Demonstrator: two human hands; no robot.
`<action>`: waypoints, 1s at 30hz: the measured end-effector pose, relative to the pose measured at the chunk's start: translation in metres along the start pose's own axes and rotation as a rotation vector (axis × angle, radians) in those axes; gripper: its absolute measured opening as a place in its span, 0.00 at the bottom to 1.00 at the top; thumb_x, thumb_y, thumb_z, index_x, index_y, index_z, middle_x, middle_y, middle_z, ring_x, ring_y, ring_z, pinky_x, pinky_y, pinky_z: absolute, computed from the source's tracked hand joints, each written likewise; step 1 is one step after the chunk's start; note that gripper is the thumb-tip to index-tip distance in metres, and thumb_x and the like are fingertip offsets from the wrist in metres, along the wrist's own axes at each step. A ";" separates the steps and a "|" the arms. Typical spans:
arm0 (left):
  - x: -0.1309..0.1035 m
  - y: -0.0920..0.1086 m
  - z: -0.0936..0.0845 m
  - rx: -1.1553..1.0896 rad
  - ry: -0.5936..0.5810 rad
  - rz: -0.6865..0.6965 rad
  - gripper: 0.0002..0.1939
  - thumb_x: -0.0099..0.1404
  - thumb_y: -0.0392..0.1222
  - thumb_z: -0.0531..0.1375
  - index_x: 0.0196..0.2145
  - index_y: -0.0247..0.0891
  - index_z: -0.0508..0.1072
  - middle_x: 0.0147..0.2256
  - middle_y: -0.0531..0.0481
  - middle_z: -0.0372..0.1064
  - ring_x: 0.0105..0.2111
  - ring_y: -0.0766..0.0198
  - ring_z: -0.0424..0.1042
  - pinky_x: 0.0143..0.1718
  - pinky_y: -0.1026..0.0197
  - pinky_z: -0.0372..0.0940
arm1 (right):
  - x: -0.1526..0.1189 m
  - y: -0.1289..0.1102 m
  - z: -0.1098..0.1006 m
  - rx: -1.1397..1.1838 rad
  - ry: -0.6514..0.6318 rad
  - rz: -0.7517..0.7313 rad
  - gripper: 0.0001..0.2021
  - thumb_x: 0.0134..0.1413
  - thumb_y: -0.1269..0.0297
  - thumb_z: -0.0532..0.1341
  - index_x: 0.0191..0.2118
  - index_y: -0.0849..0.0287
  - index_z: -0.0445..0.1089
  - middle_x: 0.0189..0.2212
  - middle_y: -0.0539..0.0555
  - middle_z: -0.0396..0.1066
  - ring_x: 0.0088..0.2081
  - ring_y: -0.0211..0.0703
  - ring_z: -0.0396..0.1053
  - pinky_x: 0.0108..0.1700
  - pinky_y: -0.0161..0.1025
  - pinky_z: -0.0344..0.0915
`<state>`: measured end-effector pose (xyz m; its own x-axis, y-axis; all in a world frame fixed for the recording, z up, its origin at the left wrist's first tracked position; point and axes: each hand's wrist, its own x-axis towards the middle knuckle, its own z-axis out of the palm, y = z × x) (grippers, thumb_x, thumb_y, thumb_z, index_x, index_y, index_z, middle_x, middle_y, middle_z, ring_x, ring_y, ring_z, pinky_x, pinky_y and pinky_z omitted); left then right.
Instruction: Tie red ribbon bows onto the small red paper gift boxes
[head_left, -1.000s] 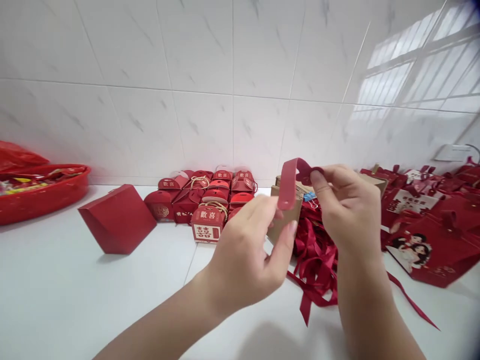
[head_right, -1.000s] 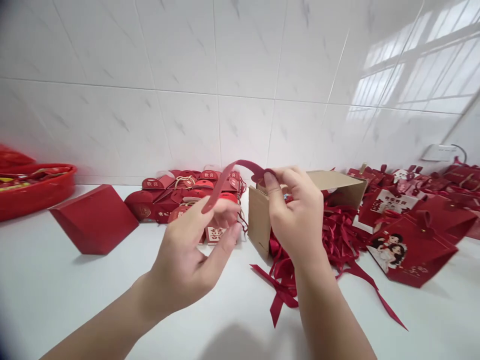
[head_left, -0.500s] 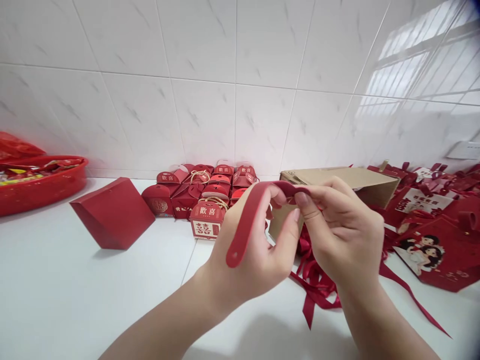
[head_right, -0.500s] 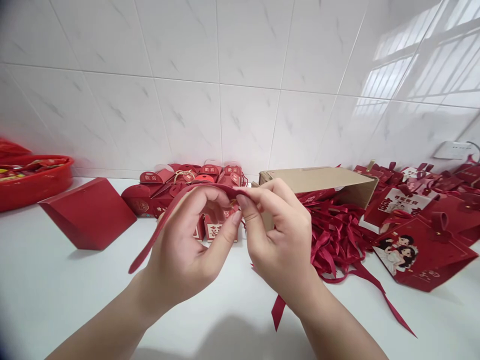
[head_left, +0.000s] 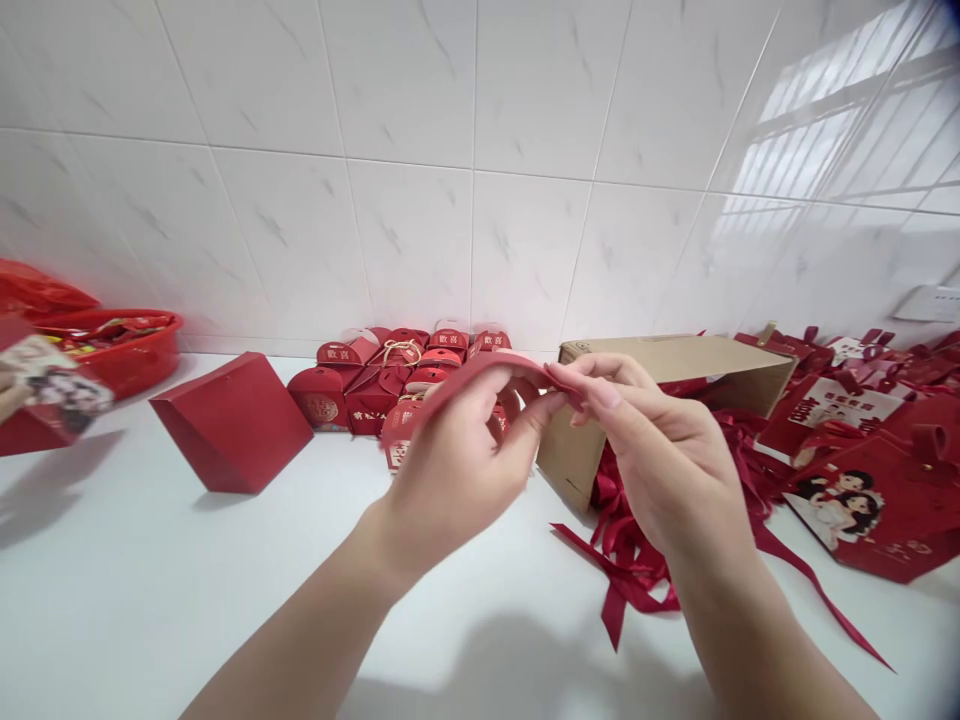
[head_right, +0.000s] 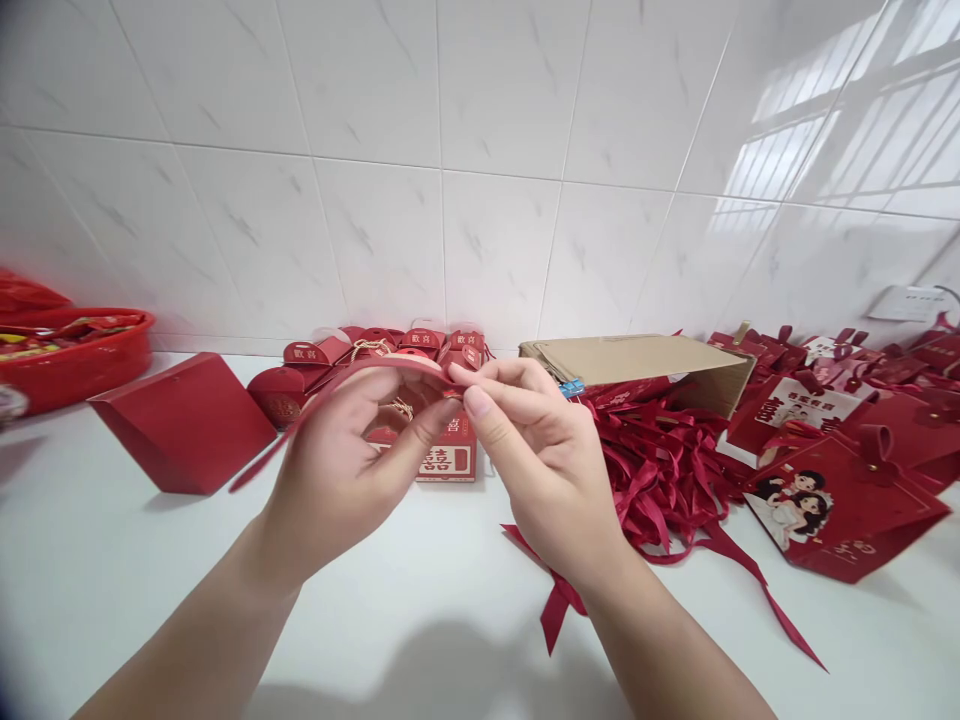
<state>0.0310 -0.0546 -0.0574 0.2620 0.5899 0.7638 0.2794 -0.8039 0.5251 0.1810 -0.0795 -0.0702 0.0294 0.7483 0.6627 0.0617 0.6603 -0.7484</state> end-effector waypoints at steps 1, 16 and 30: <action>0.001 -0.002 -0.001 -0.013 -0.020 -0.009 0.05 0.64 0.40 0.60 0.38 0.37 0.72 0.31 0.50 0.71 0.28 0.66 0.71 0.23 0.67 0.66 | 0.000 0.000 0.000 0.001 -0.005 -0.007 0.10 0.60 0.63 0.58 0.41 0.46 0.77 0.40 0.53 0.71 0.48 0.43 0.66 0.52 0.45 0.66; 0.005 -0.004 -0.016 -0.054 -0.264 0.134 0.07 0.67 0.34 0.55 0.36 0.40 0.73 0.28 0.52 0.69 0.29 0.67 0.69 0.28 0.67 0.67 | 0.012 0.002 -0.022 0.173 -0.260 0.178 0.07 0.54 0.65 0.65 0.40 0.53 0.76 0.35 0.51 0.76 0.35 0.37 0.74 0.39 0.35 0.74; 0.009 -0.007 -0.014 -0.078 -0.298 0.090 0.09 0.64 0.29 0.54 0.34 0.38 0.71 0.26 0.53 0.66 0.24 0.67 0.64 0.22 0.65 0.61 | 0.009 -0.007 -0.020 0.052 -0.152 0.195 0.06 0.47 0.66 0.68 0.34 0.56 0.72 0.29 0.52 0.76 0.33 0.43 0.75 0.34 0.40 0.76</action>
<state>0.0184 -0.0453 -0.0489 0.5447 0.5033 0.6708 0.1742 -0.8503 0.4966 0.2010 -0.0788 -0.0589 -0.1145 0.8600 0.4973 0.0181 0.5023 -0.8645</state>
